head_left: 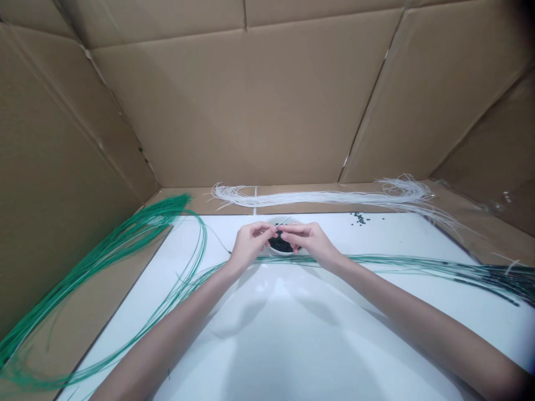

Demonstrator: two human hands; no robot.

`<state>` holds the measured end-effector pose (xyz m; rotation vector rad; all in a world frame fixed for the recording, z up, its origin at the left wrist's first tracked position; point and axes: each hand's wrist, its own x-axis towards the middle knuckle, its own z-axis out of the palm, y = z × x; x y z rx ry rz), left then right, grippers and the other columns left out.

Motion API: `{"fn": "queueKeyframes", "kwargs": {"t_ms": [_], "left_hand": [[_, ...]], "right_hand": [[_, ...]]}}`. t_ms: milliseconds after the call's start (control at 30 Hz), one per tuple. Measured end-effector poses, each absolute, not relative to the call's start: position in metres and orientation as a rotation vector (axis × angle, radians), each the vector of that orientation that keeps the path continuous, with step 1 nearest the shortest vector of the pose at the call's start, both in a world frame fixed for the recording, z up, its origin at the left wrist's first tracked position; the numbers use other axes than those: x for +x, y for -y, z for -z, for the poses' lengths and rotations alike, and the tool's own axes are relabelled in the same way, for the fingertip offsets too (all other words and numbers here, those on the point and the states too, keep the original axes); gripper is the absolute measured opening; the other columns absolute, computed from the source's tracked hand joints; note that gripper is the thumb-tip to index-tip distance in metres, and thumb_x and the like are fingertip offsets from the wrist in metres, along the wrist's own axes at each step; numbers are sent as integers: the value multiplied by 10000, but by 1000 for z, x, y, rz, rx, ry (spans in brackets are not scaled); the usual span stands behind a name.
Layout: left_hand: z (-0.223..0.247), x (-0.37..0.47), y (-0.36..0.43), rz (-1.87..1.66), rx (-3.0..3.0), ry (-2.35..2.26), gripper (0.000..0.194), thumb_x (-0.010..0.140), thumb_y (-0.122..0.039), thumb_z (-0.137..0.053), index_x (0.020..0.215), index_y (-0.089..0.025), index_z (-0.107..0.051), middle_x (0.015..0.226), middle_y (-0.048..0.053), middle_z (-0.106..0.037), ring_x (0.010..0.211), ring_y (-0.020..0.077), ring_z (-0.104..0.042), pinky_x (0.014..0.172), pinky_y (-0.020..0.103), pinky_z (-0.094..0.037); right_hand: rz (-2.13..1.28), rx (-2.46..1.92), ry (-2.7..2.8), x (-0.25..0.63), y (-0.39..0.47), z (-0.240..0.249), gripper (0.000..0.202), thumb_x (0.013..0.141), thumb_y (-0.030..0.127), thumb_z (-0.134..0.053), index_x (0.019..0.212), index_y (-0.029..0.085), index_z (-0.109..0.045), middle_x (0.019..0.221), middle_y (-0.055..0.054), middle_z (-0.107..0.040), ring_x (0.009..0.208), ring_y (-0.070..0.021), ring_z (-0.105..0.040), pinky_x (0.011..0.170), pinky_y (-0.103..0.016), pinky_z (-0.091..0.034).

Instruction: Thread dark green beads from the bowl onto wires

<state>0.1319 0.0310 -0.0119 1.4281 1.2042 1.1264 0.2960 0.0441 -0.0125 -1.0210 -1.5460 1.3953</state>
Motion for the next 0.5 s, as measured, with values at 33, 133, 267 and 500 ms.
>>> {"fn": "queueKeyframes", "kwargs": {"t_ms": [33,133,267,500], "left_hand": [[11,132,-31,-1129,1426,-1205,240,684,-335,-574,761,-113,-625,693,37,-610,506,69,-463,434,170,-350],[11,132,-31,-1122,1402,-1201,219,680,-314,-573,740,-109,-622,686,35,-611,502,67,-462,444,174,-355],[11,133,-33,-1100,1347,-1187,198,672,-288,-574,717,-101,-619,666,30,-612,484,56,-455,462,175,-361],[15,132,-37,-1109,1340,-1152,212,664,-297,-578,733,-100,-614,664,34,-618,474,55,-456,452,174,-358]], "right_hand": [[-1399,-1016,1543,296,-44,12,345,629,322,-636,914,134,-684,648,-20,-599,478,-59,-424,450,-219,-417],[-1404,-1008,1540,295,-42,11,345,627,331,-639,912,143,-686,678,-27,-606,472,-55,-418,449,-220,-407],[-1413,-987,1551,296,-42,11,355,637,326,-635,936,138,-676,718,-34,-608,463,-48,-412,447,-222,-396],[-1437,-1018,1534,297,-44,11,367,631,312,-639,941,119,-669,728,-36,-611,457,-45,-404,459,-232,-392]]}}
